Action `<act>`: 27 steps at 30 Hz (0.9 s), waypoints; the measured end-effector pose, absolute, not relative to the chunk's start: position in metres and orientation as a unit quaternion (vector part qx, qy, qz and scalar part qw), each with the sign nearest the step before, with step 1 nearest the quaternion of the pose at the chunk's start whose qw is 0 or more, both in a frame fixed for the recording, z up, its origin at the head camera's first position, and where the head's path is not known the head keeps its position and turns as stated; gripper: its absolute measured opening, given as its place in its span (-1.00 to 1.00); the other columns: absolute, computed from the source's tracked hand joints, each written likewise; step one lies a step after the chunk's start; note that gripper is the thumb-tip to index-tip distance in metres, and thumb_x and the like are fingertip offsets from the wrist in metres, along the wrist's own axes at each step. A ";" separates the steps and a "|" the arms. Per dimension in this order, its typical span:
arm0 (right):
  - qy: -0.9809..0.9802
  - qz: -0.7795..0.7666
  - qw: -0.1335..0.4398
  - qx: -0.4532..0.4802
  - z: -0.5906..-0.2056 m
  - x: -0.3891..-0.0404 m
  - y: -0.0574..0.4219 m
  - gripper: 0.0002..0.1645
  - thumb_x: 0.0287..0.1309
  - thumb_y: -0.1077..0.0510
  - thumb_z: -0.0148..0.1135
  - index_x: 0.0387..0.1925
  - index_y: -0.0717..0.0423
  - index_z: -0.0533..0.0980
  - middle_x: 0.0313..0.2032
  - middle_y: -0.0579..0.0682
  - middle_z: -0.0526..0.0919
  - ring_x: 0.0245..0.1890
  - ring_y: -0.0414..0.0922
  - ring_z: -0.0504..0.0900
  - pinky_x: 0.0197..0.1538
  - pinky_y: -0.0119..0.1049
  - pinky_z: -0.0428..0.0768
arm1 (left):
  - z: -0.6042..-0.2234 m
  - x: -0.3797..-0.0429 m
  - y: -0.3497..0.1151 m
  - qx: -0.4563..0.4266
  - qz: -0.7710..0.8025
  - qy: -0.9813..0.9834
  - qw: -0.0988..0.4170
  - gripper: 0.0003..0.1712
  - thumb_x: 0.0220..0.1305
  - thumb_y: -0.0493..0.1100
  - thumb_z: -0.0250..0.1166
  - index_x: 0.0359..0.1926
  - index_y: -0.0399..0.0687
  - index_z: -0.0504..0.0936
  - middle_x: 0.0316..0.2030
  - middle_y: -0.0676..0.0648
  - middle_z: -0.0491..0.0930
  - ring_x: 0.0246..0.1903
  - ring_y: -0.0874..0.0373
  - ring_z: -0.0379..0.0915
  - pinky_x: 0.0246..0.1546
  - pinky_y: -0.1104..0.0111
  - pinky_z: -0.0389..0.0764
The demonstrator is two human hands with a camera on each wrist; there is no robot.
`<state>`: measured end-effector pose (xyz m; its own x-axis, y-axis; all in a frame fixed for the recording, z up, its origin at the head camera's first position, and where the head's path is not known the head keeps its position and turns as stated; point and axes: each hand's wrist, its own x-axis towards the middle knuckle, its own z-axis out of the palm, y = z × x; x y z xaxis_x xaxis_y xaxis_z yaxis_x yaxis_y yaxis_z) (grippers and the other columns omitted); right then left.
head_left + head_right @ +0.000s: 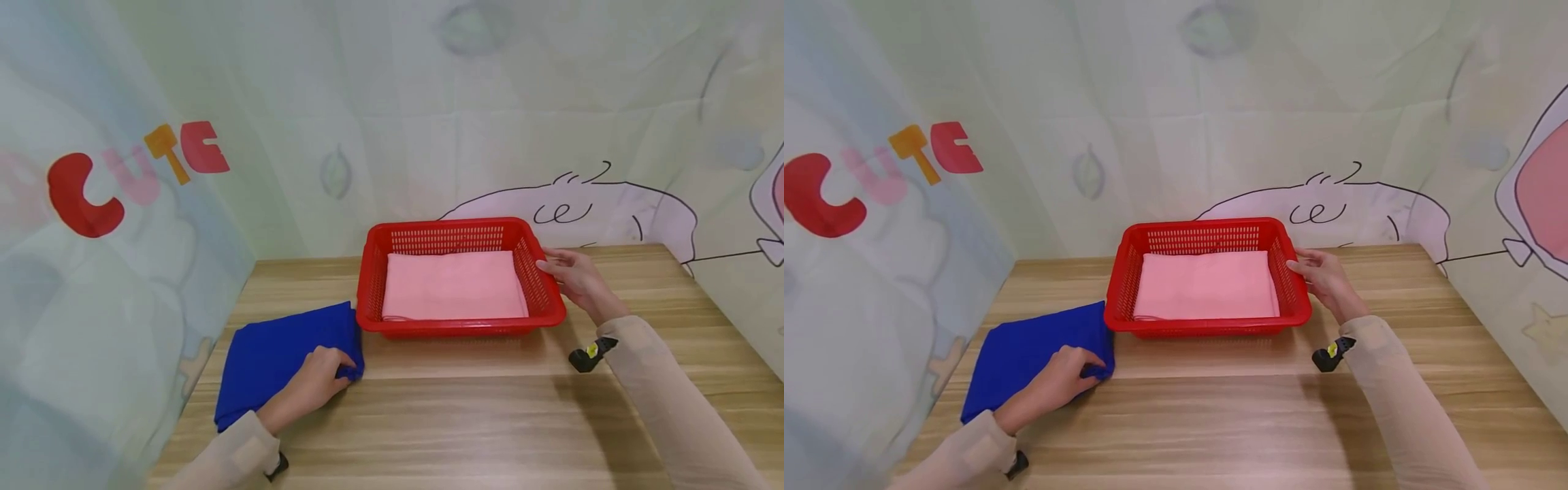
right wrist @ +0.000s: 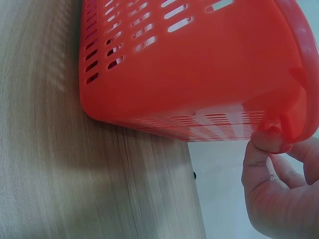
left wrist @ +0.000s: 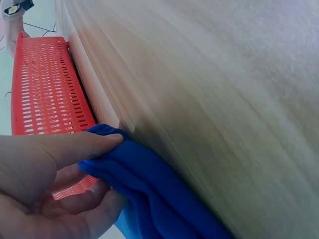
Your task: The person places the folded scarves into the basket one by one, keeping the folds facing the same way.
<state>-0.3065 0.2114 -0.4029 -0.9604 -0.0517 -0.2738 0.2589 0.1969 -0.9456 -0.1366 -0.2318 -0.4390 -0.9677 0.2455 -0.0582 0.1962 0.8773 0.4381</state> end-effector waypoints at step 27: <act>0.757 -0.638 0.128 0.067 -0.404 -0.305 0.211 -0.15 0.36 0.03 0.23 0.55 0.04 0.09 0.29 0.18 0.34 -0.15 -0.24 0.62 0.00 -0.30 0.63 | -0.432 -0.116 -0.227 0.169 0.247 0.950 0.086 -0.78 -0.03 -0.48 0.47 -0.28 -0.31 0.77 -0.24 -0.19 0.73 -0.12 -0.13 0.64 -0.13 -0.02 0.64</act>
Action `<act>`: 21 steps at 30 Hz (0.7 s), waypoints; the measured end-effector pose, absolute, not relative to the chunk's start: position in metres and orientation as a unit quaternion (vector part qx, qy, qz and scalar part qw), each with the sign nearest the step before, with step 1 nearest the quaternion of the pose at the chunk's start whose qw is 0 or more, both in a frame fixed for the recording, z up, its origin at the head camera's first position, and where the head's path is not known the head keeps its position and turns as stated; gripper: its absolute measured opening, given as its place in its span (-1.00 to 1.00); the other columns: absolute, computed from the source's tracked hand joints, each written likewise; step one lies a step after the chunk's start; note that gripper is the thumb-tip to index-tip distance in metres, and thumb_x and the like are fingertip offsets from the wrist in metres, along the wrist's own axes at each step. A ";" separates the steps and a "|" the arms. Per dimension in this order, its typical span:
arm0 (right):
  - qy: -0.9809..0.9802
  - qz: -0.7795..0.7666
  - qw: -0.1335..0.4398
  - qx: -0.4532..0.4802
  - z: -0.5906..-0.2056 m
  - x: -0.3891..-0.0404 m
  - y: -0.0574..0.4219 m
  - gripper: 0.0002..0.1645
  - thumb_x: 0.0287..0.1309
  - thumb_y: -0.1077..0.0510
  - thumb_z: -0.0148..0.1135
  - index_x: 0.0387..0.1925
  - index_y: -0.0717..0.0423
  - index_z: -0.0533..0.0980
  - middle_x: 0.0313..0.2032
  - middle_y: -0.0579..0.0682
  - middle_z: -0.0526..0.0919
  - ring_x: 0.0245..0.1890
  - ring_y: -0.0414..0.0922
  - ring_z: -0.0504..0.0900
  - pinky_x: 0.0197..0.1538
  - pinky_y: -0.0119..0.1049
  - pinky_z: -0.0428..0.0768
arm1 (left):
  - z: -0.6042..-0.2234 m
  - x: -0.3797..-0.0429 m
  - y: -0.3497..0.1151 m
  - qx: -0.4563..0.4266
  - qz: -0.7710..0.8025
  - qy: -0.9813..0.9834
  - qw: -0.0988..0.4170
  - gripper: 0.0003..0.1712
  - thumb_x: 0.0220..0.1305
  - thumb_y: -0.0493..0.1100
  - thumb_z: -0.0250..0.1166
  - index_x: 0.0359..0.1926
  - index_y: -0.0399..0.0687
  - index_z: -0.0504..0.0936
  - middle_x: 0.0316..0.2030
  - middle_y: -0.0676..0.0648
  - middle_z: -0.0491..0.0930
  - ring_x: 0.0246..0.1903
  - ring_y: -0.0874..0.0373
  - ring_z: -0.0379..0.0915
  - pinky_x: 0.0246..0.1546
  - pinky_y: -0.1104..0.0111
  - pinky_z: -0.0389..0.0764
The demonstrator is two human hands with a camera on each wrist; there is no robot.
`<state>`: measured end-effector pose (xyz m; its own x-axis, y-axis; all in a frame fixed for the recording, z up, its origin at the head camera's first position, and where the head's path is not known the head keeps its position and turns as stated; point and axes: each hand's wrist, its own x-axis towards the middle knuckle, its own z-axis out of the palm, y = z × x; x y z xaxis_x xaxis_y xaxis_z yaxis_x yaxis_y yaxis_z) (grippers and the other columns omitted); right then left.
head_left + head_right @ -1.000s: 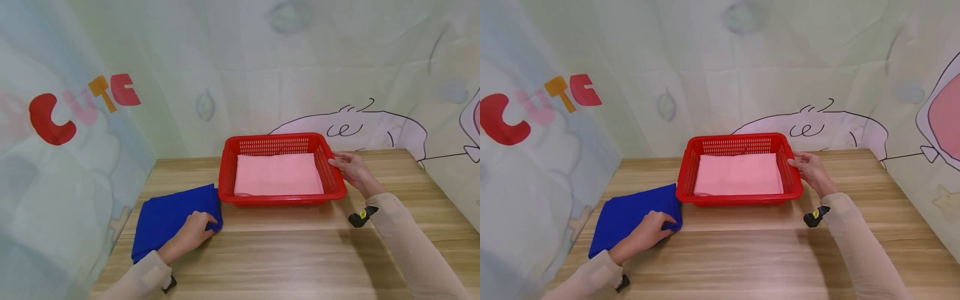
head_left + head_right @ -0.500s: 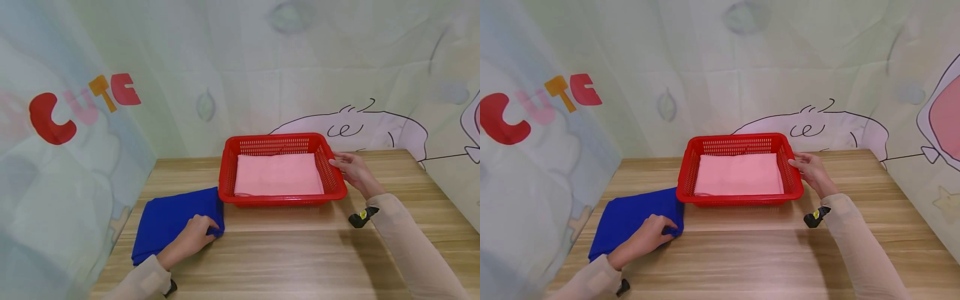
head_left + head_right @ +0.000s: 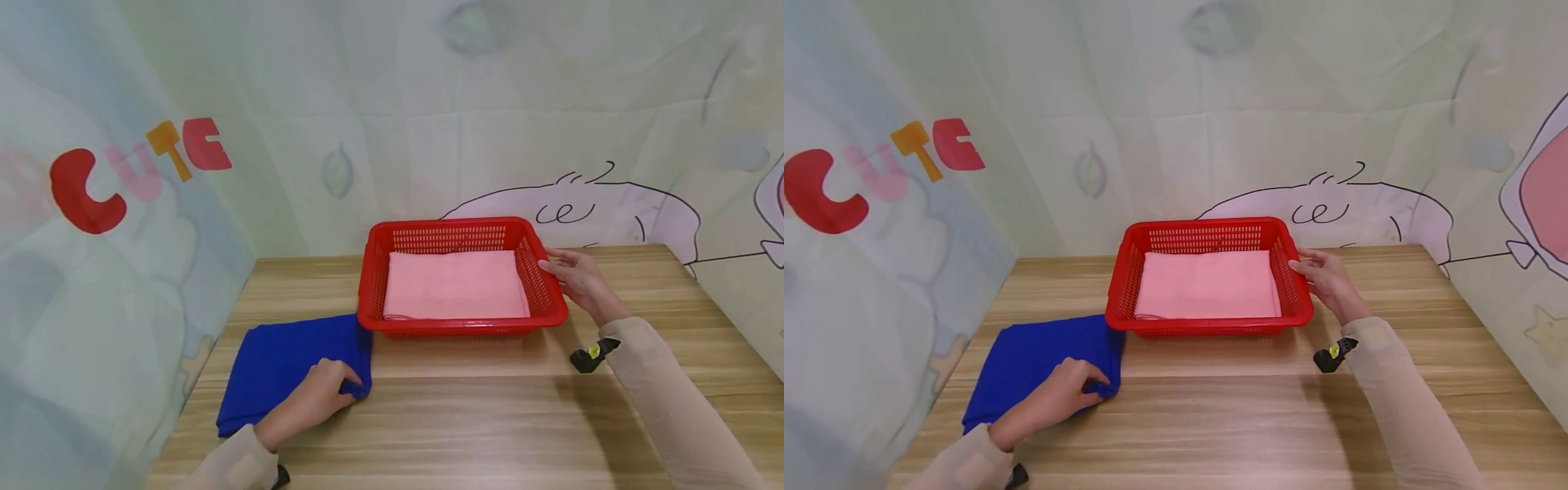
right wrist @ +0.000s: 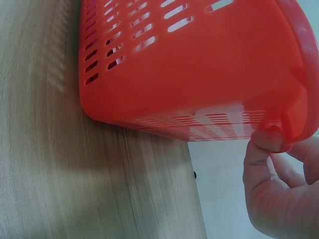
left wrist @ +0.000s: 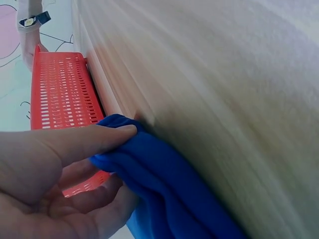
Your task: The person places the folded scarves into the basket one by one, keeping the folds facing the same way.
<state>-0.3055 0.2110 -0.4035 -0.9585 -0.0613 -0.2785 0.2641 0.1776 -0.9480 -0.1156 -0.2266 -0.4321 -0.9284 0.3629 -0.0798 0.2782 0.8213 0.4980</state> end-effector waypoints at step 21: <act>0.746 -0.651 0.125 0.059 -0.403 -0.305 0.214 -0.16 0.35 0.04 0.25 0.53 0.08 0.12 -0.12 -0.18 0.54 -0.24 -0.31 0.65 -0.08 -0.33 0.66 | -0.428 -0.102 -0.220 0.168 0.252 0.942 0.143 -0.81 0.02 -0.42 0.50 -0.27 -0.26 0.77 -0.21 -0.15 0.72 -0.11 -0.09 0.63 -0.10 -0.03 0.62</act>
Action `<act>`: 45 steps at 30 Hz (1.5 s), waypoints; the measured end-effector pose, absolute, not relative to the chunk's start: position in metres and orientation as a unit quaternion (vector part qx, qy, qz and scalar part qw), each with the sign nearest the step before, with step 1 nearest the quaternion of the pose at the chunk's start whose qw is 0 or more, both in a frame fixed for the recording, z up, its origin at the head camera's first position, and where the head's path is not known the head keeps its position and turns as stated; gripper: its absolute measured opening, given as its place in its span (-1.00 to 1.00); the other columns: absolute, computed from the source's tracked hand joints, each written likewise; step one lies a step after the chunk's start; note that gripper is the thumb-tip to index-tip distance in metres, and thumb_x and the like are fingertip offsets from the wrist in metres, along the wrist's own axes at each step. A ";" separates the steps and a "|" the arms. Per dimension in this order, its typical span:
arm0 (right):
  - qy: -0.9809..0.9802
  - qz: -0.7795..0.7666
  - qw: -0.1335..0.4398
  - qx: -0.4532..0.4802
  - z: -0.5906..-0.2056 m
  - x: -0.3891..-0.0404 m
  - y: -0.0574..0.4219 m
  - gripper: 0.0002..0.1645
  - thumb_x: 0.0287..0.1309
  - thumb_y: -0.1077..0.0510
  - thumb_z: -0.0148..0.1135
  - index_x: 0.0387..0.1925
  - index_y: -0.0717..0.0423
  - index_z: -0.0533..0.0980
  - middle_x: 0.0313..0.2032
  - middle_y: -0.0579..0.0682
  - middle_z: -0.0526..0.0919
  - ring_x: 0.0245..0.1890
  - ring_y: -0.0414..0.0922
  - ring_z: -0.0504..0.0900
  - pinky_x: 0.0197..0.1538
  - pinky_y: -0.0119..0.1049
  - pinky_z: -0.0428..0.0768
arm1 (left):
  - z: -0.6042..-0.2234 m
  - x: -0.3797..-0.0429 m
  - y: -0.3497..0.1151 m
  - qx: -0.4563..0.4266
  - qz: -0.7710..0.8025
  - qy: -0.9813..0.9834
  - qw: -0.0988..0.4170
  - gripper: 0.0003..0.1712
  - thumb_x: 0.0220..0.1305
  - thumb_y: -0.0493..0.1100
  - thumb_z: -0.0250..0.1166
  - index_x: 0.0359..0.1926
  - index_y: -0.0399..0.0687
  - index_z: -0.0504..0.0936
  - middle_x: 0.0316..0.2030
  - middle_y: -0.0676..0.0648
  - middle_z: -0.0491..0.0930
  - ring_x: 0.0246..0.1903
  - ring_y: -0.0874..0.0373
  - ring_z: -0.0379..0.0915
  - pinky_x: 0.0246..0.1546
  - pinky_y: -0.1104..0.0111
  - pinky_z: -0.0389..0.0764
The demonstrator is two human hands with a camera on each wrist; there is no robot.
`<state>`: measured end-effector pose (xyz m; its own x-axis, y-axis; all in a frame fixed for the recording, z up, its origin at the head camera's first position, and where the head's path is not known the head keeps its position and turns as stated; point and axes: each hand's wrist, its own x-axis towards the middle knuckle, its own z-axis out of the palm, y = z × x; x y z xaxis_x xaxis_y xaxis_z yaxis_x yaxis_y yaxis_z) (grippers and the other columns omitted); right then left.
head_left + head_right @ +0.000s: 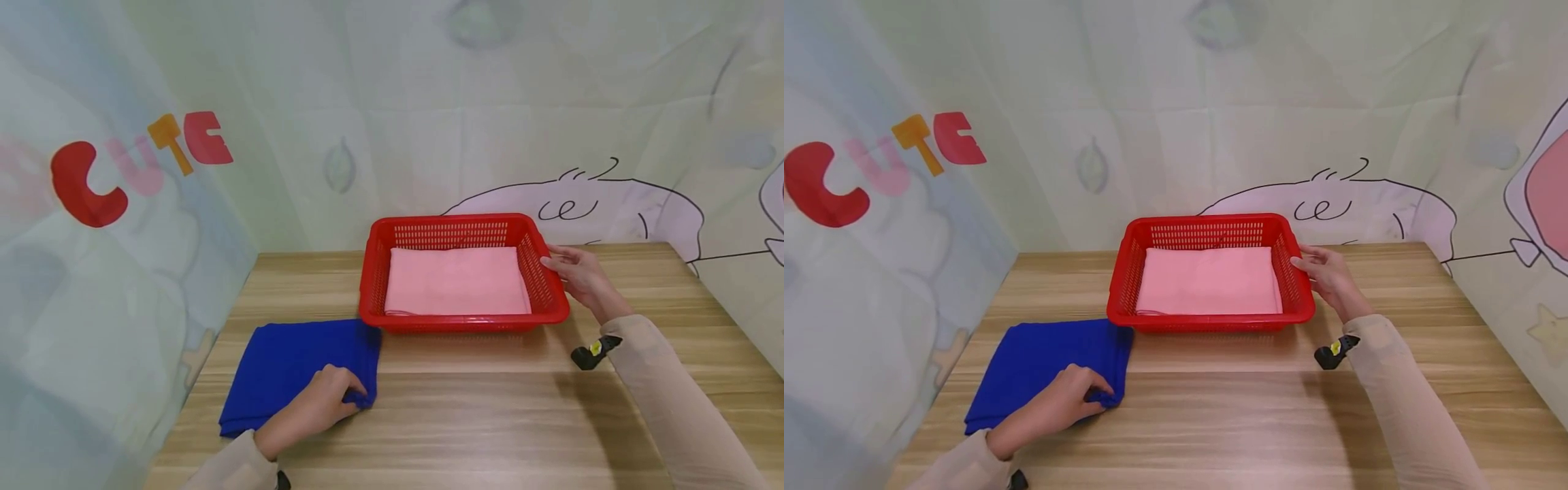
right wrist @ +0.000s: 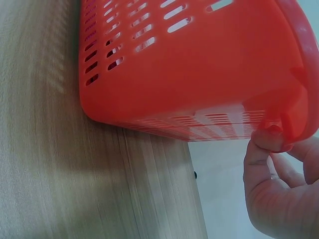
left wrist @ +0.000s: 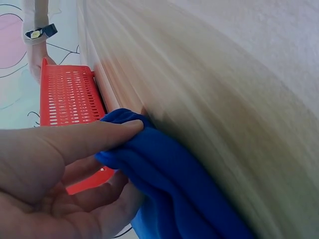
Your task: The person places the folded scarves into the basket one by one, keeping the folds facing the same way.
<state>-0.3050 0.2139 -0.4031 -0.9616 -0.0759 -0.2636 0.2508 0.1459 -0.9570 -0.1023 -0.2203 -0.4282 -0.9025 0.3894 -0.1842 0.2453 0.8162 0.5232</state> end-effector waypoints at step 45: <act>0.734 -0.662 0.145 0.056 -0.400 -0.304 0.214 -0.16 0.37 0.07 0.22 0.54 0.10 0.08 -0.13 -0.18 0.55 -0.24 -0.31 0.63 -0.10 -0.36 0.66 | -0.431 -0.077 -0.200 0.219 0.265 0.926 0.157 -0.80 0.03 -0.38 0.50 -0.29 -0.07 0.80 -0.27 0.06 0.74 -0.15 0.18 0.63 -0.13 0.21 0.64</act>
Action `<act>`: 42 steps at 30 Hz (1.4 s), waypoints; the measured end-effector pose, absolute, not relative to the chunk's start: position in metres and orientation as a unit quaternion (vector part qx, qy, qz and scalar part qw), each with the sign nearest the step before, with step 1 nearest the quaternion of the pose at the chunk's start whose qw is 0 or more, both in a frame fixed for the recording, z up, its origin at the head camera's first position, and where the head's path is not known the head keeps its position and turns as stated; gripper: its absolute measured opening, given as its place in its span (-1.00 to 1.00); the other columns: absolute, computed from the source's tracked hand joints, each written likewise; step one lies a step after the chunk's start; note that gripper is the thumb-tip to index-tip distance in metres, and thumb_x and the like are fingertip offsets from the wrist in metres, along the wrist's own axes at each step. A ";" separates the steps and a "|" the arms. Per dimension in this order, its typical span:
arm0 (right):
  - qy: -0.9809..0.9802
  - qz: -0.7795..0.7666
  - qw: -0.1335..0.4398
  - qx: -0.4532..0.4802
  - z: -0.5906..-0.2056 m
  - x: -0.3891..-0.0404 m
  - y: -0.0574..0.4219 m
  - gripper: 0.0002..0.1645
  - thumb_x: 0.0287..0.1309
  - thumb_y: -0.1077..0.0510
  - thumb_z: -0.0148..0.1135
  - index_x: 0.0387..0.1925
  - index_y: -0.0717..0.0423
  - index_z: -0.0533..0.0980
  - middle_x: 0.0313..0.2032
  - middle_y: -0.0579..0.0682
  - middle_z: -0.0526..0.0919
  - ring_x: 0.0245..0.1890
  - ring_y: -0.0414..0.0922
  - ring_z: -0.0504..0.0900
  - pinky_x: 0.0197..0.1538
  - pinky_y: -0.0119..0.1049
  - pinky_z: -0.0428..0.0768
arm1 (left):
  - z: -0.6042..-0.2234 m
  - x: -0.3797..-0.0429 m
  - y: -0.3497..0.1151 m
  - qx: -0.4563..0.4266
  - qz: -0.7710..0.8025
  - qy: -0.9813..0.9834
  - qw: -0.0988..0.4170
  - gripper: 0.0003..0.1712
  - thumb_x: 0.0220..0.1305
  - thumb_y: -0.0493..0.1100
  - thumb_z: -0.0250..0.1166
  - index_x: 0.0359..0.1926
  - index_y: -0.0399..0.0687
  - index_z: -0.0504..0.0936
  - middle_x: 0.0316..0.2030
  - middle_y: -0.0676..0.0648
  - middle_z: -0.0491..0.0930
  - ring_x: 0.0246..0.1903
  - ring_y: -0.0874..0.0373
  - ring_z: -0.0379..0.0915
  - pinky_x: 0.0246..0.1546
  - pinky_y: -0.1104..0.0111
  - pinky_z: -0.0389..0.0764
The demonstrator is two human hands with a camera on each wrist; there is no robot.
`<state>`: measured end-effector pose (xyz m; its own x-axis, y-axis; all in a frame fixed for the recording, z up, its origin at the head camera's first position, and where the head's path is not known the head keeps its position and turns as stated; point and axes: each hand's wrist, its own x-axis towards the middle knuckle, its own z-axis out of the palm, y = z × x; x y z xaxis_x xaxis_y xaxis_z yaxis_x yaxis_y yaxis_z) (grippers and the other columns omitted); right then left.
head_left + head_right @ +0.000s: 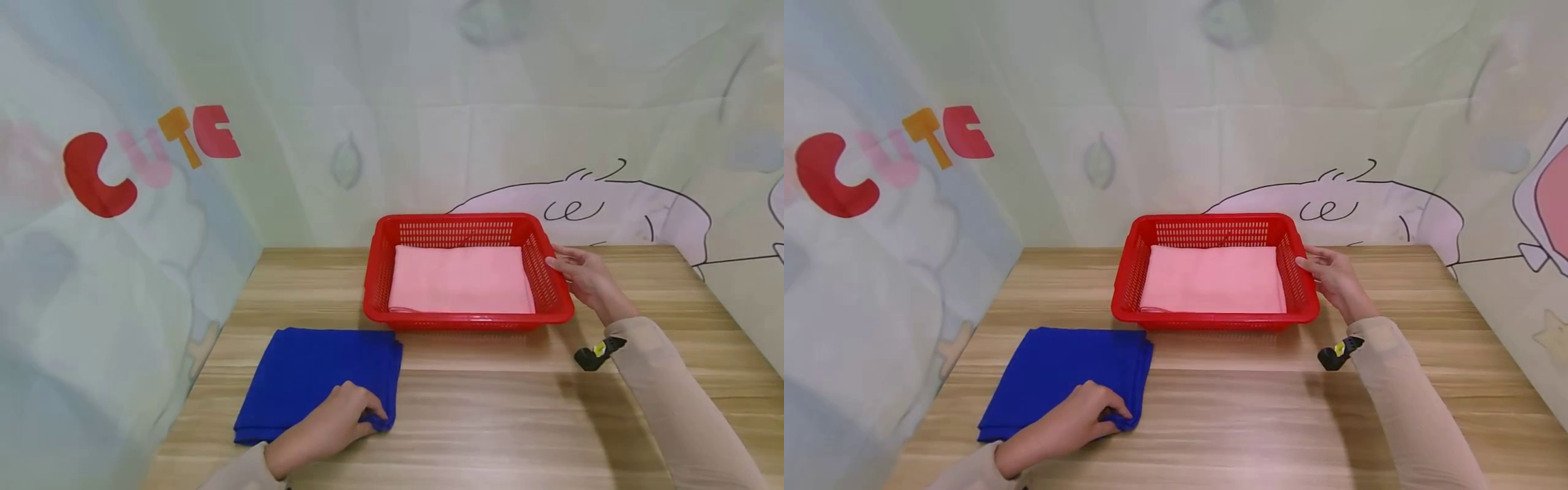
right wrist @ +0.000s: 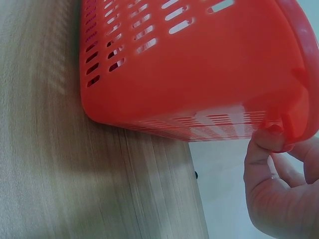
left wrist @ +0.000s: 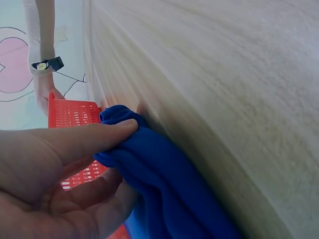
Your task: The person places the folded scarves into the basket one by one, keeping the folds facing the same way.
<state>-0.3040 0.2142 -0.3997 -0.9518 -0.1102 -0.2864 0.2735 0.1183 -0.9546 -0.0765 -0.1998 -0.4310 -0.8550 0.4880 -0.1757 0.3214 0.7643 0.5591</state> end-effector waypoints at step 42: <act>0.720 -0.677 0.141 0.054 -0.401 -0.305 0.216 -0.16 0.35 0.09 0.24 0.53 0.14 0.10 -0.23 -0.25 0.60 -0.26 -0.30 0.65 -0.16 -0.36 0.68 | -0.430 -0.081 -0.173 0.253 0.254 0.915 0.183 -0.80 0.06 -0.31 0.52 -0.26 0.03 0.82 -0.26 0.19 0.73 -0.14 0.33 0.57 -0.01 0.15 0.57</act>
<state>-0.3052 0.2159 -0.4009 -0.9542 -0.1129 -0.2770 0.2697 0.0763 -0.9599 -0.0812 -0.1727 -0.4304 -0.8049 0.5561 -0.2072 0.3695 0.7428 0.5584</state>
